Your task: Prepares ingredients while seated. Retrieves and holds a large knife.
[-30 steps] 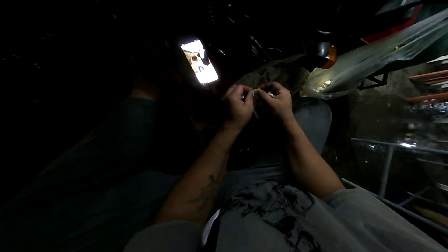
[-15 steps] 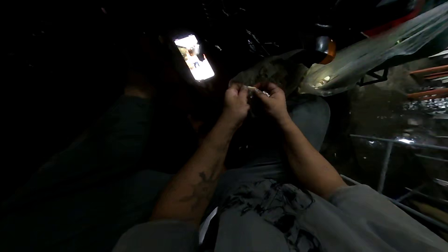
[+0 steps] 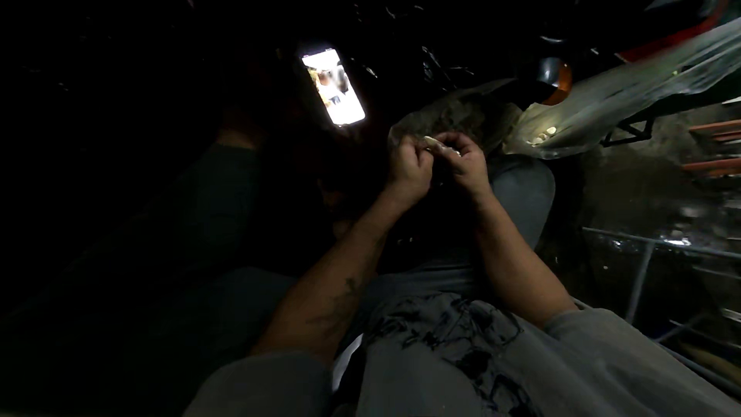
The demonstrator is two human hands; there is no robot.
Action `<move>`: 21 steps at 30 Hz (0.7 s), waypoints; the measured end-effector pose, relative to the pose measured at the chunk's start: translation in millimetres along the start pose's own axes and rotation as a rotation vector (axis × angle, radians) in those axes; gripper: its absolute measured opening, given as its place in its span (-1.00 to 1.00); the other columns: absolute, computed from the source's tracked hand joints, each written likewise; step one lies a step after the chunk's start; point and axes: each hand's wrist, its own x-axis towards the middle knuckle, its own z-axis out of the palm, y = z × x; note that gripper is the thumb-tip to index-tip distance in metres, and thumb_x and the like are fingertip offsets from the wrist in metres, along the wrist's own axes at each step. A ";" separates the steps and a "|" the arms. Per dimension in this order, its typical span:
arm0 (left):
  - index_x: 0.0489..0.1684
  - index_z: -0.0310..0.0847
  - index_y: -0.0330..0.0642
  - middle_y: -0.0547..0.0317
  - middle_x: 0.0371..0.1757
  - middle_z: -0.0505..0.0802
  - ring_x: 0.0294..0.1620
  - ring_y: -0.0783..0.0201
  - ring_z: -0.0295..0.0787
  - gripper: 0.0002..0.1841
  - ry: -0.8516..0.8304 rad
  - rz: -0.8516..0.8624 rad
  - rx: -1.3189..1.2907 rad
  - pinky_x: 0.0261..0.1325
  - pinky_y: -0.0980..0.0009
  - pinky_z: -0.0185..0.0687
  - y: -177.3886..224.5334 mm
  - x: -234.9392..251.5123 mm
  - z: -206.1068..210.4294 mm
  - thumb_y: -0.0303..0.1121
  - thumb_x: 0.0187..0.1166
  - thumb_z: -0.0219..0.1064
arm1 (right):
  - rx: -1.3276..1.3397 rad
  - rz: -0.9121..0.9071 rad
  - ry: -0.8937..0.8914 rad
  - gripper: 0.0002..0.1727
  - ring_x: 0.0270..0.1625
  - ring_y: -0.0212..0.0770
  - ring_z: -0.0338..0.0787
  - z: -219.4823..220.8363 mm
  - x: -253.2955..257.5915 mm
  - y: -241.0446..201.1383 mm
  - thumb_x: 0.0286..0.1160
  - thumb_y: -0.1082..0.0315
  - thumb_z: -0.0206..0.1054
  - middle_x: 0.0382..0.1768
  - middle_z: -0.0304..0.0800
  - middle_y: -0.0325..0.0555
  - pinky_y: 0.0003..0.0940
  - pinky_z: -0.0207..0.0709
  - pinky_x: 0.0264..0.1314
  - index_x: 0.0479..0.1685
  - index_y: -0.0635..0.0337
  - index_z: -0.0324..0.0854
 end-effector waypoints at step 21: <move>0.07 0.60 -0.40 0.05 -0.03 0.80 -0.11 0.45 0.76 -0.84 0.146 0.419 -0.177 0.00 0.50 0.74 -15.3 2.4 -2.3 -0.50 0.70 0.22 | -0.577 -0.219 -0.078 -0.75 -0.13 -0.43 0.74 -7.0 -1.9 -7.9 0.76 0.22 0.20 -0.16 0.75 -0.16 -0.44 0.69 0.00 0.05 0.25 0.59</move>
